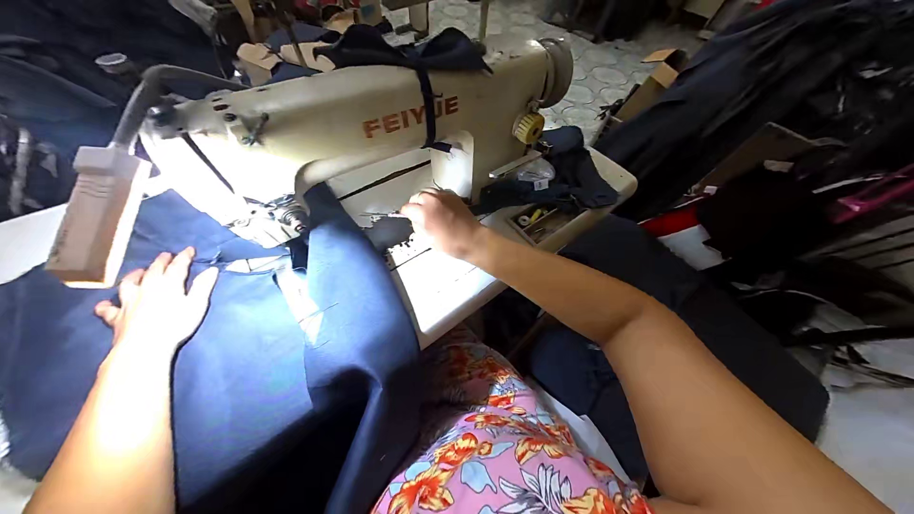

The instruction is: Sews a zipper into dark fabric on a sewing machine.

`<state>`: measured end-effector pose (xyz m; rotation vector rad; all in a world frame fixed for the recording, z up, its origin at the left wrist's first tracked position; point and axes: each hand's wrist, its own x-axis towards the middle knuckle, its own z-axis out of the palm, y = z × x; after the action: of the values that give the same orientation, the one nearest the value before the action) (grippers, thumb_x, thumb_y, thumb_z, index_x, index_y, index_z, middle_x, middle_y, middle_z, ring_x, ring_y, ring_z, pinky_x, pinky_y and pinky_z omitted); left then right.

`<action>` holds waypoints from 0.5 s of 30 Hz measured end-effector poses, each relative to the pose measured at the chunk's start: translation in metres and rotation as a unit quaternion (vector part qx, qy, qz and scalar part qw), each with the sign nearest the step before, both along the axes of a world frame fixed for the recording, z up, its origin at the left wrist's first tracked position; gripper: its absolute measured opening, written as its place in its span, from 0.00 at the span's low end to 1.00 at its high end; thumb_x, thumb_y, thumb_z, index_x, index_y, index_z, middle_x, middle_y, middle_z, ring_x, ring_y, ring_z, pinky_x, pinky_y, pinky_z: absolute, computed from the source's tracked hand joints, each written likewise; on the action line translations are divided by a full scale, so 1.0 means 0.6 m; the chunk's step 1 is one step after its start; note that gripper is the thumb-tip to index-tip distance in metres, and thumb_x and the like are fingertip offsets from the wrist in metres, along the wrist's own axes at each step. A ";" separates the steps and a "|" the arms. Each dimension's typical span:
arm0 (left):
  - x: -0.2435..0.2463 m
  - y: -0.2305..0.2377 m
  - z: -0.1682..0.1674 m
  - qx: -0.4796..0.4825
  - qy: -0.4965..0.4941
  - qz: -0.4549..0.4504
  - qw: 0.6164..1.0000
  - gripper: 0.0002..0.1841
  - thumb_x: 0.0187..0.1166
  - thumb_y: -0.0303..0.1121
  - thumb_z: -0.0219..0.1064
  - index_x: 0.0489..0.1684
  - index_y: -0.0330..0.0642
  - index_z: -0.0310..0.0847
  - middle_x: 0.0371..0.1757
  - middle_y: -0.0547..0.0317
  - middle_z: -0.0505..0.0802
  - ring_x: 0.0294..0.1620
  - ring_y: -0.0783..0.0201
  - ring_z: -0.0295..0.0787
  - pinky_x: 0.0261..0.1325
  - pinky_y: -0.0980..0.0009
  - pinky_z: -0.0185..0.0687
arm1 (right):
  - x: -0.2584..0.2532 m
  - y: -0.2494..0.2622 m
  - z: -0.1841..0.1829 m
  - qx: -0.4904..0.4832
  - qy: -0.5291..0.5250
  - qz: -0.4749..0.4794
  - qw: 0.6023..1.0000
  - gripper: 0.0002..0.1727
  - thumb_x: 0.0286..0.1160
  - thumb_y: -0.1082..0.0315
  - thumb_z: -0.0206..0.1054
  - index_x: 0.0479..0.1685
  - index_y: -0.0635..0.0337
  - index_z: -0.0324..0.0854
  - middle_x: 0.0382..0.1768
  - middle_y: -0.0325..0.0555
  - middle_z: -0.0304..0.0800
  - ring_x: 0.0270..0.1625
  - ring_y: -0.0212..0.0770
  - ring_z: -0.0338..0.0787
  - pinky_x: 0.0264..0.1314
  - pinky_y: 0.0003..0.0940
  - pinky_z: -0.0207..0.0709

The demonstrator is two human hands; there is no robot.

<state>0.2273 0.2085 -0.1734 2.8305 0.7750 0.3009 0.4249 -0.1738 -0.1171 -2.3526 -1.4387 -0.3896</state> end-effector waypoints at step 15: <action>0.002 -0.049 0.039 -0.027 0.005 0.034 0.999 0.31 0.91 0.54 0.53 0.89 0.50 0.65 0.89 0.43 0.70 0.91 0.30 0.54 0.76 0.15 0.41 | -0.183 -0.148 0.006 -0.180 0.420 0.089 0.885 0.18 0.78 0.56 0.71 0.41 0.65 0.93 0.28 0.48 0.92 0.31 0.41 0.90 0.41 0.45 0.85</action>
<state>0.2283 0.1792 -0.1498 2.7619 0.8693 0.2720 0.3151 -0.2627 -0.1138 -2.1434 -1.3022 0.9190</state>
